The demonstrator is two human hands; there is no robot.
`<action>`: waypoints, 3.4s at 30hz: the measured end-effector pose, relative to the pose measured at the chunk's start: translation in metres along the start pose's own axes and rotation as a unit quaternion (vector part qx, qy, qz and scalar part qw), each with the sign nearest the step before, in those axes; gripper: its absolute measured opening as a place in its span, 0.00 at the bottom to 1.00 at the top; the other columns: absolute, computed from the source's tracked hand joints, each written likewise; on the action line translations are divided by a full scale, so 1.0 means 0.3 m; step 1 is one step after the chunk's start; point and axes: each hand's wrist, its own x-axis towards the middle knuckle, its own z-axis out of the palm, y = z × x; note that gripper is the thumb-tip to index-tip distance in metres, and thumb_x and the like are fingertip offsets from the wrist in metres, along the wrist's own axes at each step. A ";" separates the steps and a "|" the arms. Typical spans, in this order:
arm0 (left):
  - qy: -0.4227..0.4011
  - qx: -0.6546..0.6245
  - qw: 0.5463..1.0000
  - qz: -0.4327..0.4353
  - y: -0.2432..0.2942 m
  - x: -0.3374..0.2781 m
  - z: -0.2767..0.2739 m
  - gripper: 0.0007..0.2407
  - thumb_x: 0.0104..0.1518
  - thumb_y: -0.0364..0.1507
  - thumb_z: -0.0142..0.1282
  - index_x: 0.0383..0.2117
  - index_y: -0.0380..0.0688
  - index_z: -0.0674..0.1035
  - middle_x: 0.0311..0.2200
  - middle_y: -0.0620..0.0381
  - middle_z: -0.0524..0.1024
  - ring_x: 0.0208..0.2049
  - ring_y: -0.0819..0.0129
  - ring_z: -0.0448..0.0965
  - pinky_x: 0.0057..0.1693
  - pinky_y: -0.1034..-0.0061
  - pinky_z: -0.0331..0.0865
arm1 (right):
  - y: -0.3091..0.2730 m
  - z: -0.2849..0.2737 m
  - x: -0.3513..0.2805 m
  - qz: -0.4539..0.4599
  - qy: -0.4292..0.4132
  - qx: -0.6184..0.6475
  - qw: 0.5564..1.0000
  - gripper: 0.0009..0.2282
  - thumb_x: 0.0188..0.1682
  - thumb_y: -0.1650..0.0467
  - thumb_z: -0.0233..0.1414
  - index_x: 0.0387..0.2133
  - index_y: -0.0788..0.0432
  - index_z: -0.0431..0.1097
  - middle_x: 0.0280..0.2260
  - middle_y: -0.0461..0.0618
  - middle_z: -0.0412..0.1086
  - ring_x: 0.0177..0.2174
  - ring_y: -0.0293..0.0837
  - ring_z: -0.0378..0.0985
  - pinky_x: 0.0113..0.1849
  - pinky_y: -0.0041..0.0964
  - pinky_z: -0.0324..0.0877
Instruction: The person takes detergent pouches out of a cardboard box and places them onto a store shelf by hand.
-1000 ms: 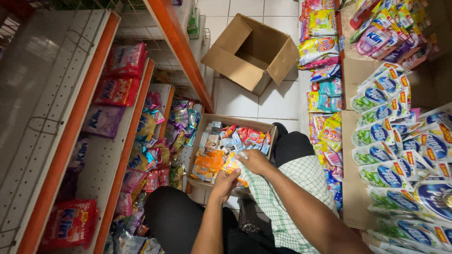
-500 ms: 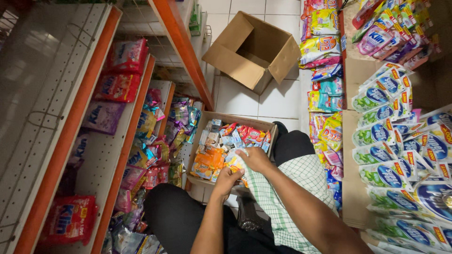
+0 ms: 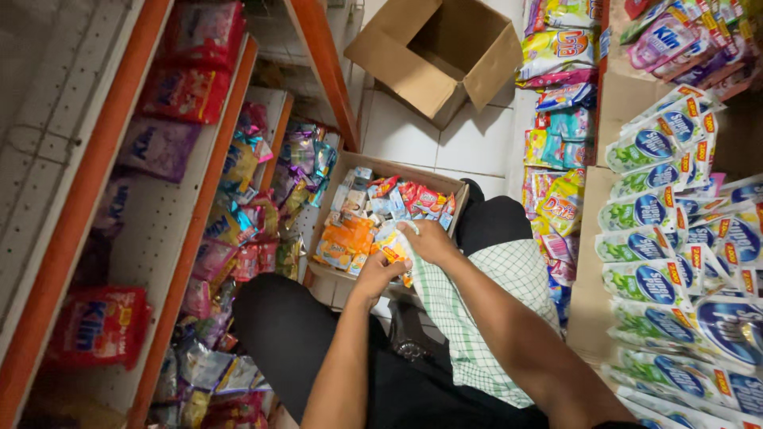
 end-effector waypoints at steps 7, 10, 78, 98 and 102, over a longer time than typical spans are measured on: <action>-0.008 0.045 0.999 -0.004 0.003 0.009 0.000 0.12 0.50 0.29 0.66 0.39 0.39 0.82 0.32 0.60 0.82 0.31 0.75 0.79 0.40 0.77 0.73 | -0.018 -0.019 -0.015 -0.018 -0.046 0.195 0.980 0.13 0.52 0.64 0.56 0.39 0.62 0.77 0.32 0.53 0.80 0.32 0.38 0.78 0.37 0.39 0.74; -0.016 0.126 0.991 0.032 -0.015 0.016 -0.003 0.12 0.52 0.31 0.67 0.38 0.36 0.82 0.32 0.57 0.82 0.32 0.73 0.79 0.41 0.75 0.73 | -0.034 -0.019 -0.023 -0.018 -0.041 0.216 0.975 0.12 0.51 0.66 0.56 0.41 0.62 0.77 0.33 0.51 0.79 0.32 0.36 0.77 0.38 0.38 0.74; 0.178 -0.148 0.962 0.145 0.054 0.020 -0.036 0.14 0.59 0.26 0.61 0.48 0.32 0.76 0.38 0.51 0.83 0.35 0.74 0.81 0.42 0.80 0.74 | -0.020 -0.050 -0.035 0.056 -0.154 0.228 0.960 0.16 0.40 0.67 0.65 0.41 0.63 0.77 0.35 0.48 0.79 0.33 0.37 0.79 0.38 0.34 0.74; 0.099 -0.138 0.981 0.091 0.063 0.000 -0.031 0.13 0.57 0.28 0.63 0.47 0.40 0.79 0.34 0.60 0.81 0.28 0.81 0.78 0.33 0.85 0.70 | 0.010 -0.044 -0.022 -0.026 -0.102 0.107 0.989 0.18 0.48 0.59 0.59 0.39 0.63 0.78 0.28 0.51 0.78 0.29 0.38 0.75 0.34 0.38 0.72; 0.099 -0.134 0.983 0.083 0.055 0.008 -0.026 0.12 0.56 0.27 0.63 0.45 0.40 0.79 0.32 0.61 0.81 0.27 0.80 0.77 0.32 0.84 0.69 | 0.017 -0.045 -0.018 -0.018 -0.096 0.010 0.995 0.20 0.51 0.57 0.56 0.36 0.65 0.78 0.24 0.55 0.76 0.27 0.41 0.74 0.33 0.41 0.72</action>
